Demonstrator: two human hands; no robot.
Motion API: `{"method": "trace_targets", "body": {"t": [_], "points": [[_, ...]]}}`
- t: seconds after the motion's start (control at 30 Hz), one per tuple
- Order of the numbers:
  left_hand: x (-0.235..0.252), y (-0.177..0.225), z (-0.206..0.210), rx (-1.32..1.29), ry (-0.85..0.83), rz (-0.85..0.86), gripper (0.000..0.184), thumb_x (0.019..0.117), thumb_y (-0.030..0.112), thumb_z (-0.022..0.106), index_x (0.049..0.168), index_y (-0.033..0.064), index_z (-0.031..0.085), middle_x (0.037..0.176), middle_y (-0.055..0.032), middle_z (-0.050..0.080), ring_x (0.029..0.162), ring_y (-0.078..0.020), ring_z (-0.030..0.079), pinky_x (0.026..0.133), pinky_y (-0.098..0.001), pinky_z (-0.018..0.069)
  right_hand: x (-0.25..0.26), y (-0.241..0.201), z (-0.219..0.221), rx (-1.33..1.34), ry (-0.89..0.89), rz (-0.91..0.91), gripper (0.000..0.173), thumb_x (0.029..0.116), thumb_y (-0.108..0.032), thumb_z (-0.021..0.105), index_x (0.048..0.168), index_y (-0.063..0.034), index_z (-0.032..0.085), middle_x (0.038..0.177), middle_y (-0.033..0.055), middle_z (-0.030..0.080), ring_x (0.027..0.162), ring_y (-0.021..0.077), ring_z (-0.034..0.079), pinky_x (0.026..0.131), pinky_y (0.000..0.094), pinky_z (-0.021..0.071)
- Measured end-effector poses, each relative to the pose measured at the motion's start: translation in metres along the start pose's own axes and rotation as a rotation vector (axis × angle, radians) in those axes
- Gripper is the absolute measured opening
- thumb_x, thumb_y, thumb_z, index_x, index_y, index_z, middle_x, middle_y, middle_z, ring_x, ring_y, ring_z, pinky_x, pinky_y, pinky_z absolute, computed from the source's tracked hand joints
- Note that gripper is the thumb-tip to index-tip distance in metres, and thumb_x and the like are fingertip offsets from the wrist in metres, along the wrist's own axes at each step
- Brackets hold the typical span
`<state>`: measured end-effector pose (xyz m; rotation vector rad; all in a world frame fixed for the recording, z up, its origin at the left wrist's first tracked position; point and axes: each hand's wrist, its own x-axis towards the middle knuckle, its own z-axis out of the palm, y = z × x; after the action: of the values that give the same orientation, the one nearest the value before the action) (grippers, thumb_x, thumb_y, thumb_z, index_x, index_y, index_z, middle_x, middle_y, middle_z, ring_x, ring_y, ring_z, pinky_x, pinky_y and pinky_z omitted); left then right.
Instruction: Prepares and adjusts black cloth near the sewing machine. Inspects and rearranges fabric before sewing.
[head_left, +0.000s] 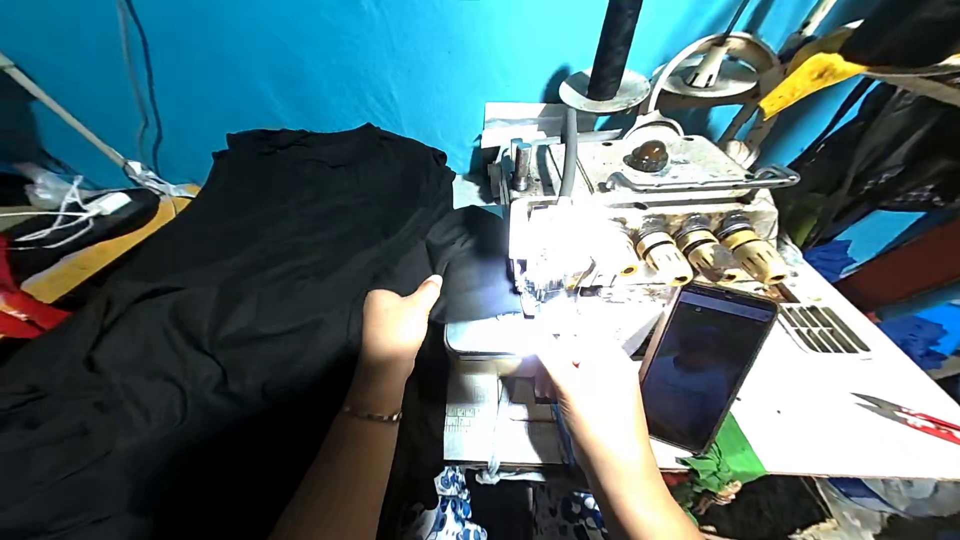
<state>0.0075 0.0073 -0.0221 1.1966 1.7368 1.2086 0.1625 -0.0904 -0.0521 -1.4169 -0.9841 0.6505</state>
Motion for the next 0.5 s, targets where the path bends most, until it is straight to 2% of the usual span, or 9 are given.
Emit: {"method": "trace_targets", "body": {"t": [0.1,0.13,0.17,0.23,0.27,0.3,0.4,0.43,0.5], "points": [[0.003,-0.003,0.002,0.050,0.024,0.025,0.038,0.0944,0.040,0.073,0.085,0.0040,0.064,0.075,-0.0079,0.060,0.069,-0.0183,0.059,0.063,-0.0429,0.0476,-0.003,-0.001,0.000,0.005,0.033,0.006,0.018,0.0904,-0.015,0.068,0.074,-0.0131,0.062,0.060,-0.0012,0.062,0.048,0.0104,0.060,0.047,0.0259,0.0532],[0.001,-0.004,0.002,0.080,0.055,0.041,0.043,0.0963,0.043,0.069,0.080,0.0047,0.060,0.069,-0.0075,0.055,0.063,-0.0186,0.054,0.058,-0.0424,0.0440,-0.005,-0.002,0.001,0.007,0.041,0.001,0.019,0.0916,-0.015,0.069,0.074,-0.0128,0.062,0.060,-0.0009,0.061,0.048,0.0107,0.060,0.047,0.0262,0.0538],[-0.001,-0.005,0.000,0.111,0.090,0.056,0.047,0.0981,0.044,0.067,0.075,0.0048,0.057,0.064,-0.0071,0.051,0.058,-0.0191,0.050,0.055,-0.0426,0.0414,-0.008,-0.003,0.001,0.005,0.052,-0.001,0.019,0.0929,-0.017,0.069,0.075,-0.0127,0.062,0.060,-0.0008,0.061,0.048,0.0108,0.060,0.047,0.0266,0.0538],[-0.009,-0.004,-0.008,0.152,0.164,0.070,0.050,0.1000,0.044,0.064,0.069,0.0051,0.053,0.061,-0.0052,0.049,0.055,-0.0184,0.051,0.056,-0.0427,0.0441,-0.015,-0.003,0.002,-0.014,0.053,-0.036,0.009,0.0949,-0.022,0.067,0.094,-0.0127,0.068,0.062,-0.0037,0.060,0.050,0.0088,0.060,0.047,0.0260,0.0543],[-0.017,-0.004,-0.015,0.153,0.182,0.072,0.048,0.1002,0.043,0.064,0.073,0.0034,0.058,0.064,-0.0059,0.057,0.059,-0.0185,0.059,0.060,-0.0441,0.0513,-0.020,-0.004,0.002,-0.006,0.044,-0.047,0.011,0.0957,-0.022,0.067,0.100,-0.0125,0.068,0.062,-0.0052,0.060,0.050,0.0071,0.060,0.047,0.0247,0.0539],[-0.028,-0.006,-0.023,0.130,0.197,0.086,0.048,0.1005,0.043,0.063,0.076,0.0017,0.060,0.067,-0.0067,0.060,0.062,-0.0189,0.062,0.063,-0.0450,0.0525,-0.025,-0.007,0.003,0.036,0.021,-0.037,0.011,0.0965,-0.020,0.067,0.103,-0.0113,0.067,0.062,-0.0049,0.060,0.050,0.0070,0.060,0.047,0.0240,0.0534],[-0.069,-0.018,-0.042,0.015,0.290,0.198,0.032,0.1010,0.028,0.062,0.089,-0.0015,0.064,0.073,0.0005,0.064,0.066,-0.0062,0.064,0.065,-0.0305,0.0554,-0.038,-0.015,0.010,0.120,-0.127,0.034,0.009,0.1016,-0.018,0.062,0.100,-0.0101,0.066,0.070,-0.0031,0.069,0.059,0.0048,0.066,0.055,0.0194,0.0553],[-0.085,-0.024,-0.046,-0.068,0.299,0.240,0.024,0.1022,0.020,0.059,0.096,-0.0032,0.063,0.076,0.0042,0.066,0.068,-0.0020,0.068,0.067,-0.0246,0.0603,-0.042,-0.017,0.013,0.092,-0.186,0.066,0.015,0.1038,-0.023,0.059,0.098,-0.0120,0.068,0.075,-0.0043,0.072,0.063,0.0028,0.067,0.057,0.0179,0.0540],[-0.124,-0.034,-0.051,-0.252,0.264,0.224,0.017,0.1051,0.010,0.052,0.100,-0.0028,0.061,0.081,0.0077,0.071,0.075,-0.0030,0.073,0.074,-0.0250,0.0643,-0.047,-0.020,0.017,0.038,-0.284,0.155,0.027,0.1049,-0.036,0.055,0.100,-0.0151,0.071,0.082,-0.0072,0.074,0.067,0.0004,0.066,0.059,0.0184,0.0509]]}}
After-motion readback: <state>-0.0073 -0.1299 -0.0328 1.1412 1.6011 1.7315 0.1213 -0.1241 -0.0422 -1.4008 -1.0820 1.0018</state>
